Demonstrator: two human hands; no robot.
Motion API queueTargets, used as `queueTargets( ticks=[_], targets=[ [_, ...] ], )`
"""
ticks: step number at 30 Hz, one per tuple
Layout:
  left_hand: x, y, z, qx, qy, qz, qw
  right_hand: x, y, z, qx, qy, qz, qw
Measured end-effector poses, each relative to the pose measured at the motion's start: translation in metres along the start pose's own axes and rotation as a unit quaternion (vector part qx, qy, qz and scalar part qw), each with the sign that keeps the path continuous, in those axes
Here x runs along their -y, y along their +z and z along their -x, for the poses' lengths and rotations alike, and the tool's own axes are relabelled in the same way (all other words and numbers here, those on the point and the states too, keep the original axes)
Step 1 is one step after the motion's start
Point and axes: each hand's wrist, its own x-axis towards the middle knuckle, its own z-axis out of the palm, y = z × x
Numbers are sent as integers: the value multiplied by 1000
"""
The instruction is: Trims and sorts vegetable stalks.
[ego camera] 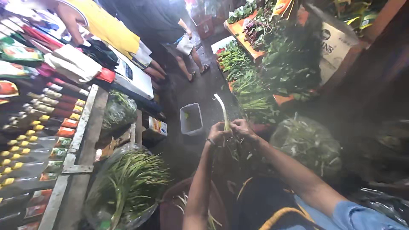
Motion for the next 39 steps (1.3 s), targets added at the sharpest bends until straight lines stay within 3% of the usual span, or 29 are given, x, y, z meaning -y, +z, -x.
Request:
queueTargets(
  ticks=[5,10,14,17,20,24,28,32,36,39],
  targets=[
    [-11,3,5,44,11,-29,999,13,-11,1,-6,24,-75,997],
    [-14,-2,1,77,-1,40,996,19,-15,1,-25,9,-115,993],
    [-12,-6,5,106,-18,90,990,14,-27,-8,-65,-61,53,995],
    [-3,-15,12,153,-22,83,984,10,-53,-15,-97,-148,197,964],
    [6,-28,27,206,-43,74,975,8,-87,-12,-135,-182,271,936],
    [24,-47,46,256,-67,85,961,5,-142,-18,-199,-138,341,908],
    [44,-65,62,255,-52,134,956,-2,-197,-4,-260,-60,381,885],
    [61,-74,67,180,-11,164,970,-21,-246,24,-269,-1,402,875],
    [63,-66,57,-21,-44,163,985,-41,-267,47,-218,20,447,868],
    [73,-64,40,-153,-54,126,979,-63,-279,54,-227,87,452,858]
  ],
)
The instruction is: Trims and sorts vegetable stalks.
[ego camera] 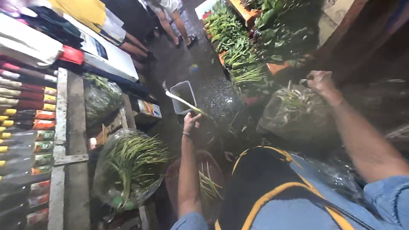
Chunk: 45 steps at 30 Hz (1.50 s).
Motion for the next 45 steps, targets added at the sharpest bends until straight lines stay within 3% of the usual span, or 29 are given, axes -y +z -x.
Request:
queueTargets(
  ticks=[2,5,10,13,16,19,23,26,30,38,45],
  targets=[
    [0,7,-4,-68,13,16,997,-13,6,4,21,55,8,998],
    [-8,20,-1,-121,14,91,988,-29,18,14,54,70,26,996],
    [-12,38,-7,-146,-2,241,959,-42,44,21,122,105,60,985],
    [-12,45,-5,-132,-16,213,968,-35,58,23,127,117,49,984],
    [-11,52,-6,-89,-26,207,974,0,63,29,84,51,-37,994],
    [-11,66,-10,-65,-44,176,981,56,73,34,71,-73,-137,985],
    [-13,85,-12,-36,-27,82,996,151,95,61,50,-259,-288,921],
    [-21,98,-12,-9,0,64,998,215,95,78,95,-333,-331,878],
    [-30,104,-8,12,8,52,999,252,88,97,139,-294,-328,887],
    [-20,94,-24,65,-38,26,997,256,92,89,242,-234,-344,876],
    [-22,93,-30,125,-78,37,988,255,102,87,198,-251,-281,905]
  ],
)
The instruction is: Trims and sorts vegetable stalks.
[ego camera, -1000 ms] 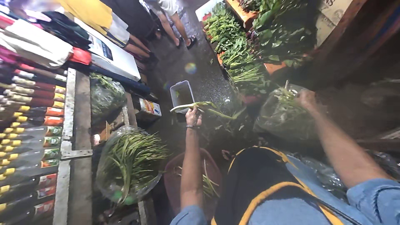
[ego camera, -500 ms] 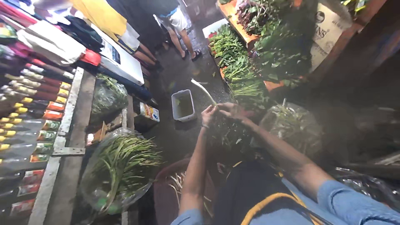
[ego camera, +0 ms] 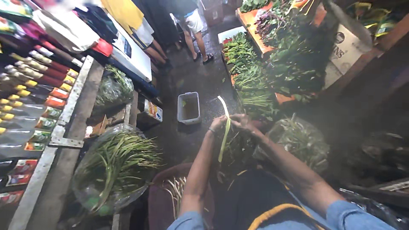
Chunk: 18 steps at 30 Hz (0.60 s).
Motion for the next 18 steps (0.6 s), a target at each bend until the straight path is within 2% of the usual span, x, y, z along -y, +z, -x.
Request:
queueTargets(
  ticks=[3,6,9,15,18],
  targets=[
    [-5,2,9,50,27,-9,998,-5,2,3,-33,-38,33,998],
    [-6,2,9,52,34,-40,997,-8,4,5,-41,-76,82,993],
    [-4,0,8,61,21,-47,997,-4,2,7,-6,-87,121,989],
    [7,-20,8,153,-23,-83,985,-16,-16,0,76,-131,112,982],
    [12,-31,14,185,-46,-58,980,-19,-40,-9,63,-102,142,983]
  ],
)
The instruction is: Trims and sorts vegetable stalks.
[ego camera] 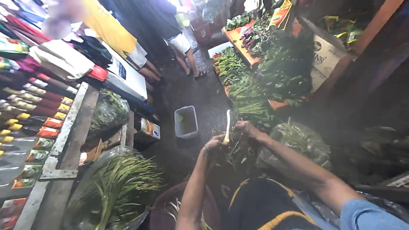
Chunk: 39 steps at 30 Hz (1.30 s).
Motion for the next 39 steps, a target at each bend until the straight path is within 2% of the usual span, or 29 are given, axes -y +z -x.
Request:
queueTargets(
  ticks=[4,8,10,13,18,21,24,26,29,33,37,39],
  targets=[
    [4,-6,15,27,20,13,999,-22,-46,-4,-105,89,-29,990],
    [-6,3,20,-7,100,3,995,-7,-64,-2,-173,220,-249,927],
    [-15,10,13,-53,128,18,990,-6,-53,-3,-172,218,-297,914],
    [-27,17,2,-96,152,97,979,2,-23,-6,-142,190,-309,921],
    [-40,25,-19,-178,192,129,956,25,12,-7,-63,165,-311,934],
    [-43,35,-28,-213,185,244,928,29,18,-5,-21,161,-258,952],
    [-38,37,-33,-210,167,313,911,31,13,-3,9,158,-145,977],
    [-31,36,-34,-219,164,298,915,28,7,0,35,155,-65,985],
    [-18,29,-34,-232,162,208,936,27,-2,7,46,149,18,988],
    [-6,28,-30,-207,126,134,961,38,-21,15,54,133,102,984],
    [-6,38,-22,-177,105,154,967,34,-47,14,69,124,175,974],
    [-4,36,-17,-155,92,157,971,25,-64,16,64,146,189,969]
  ],
)
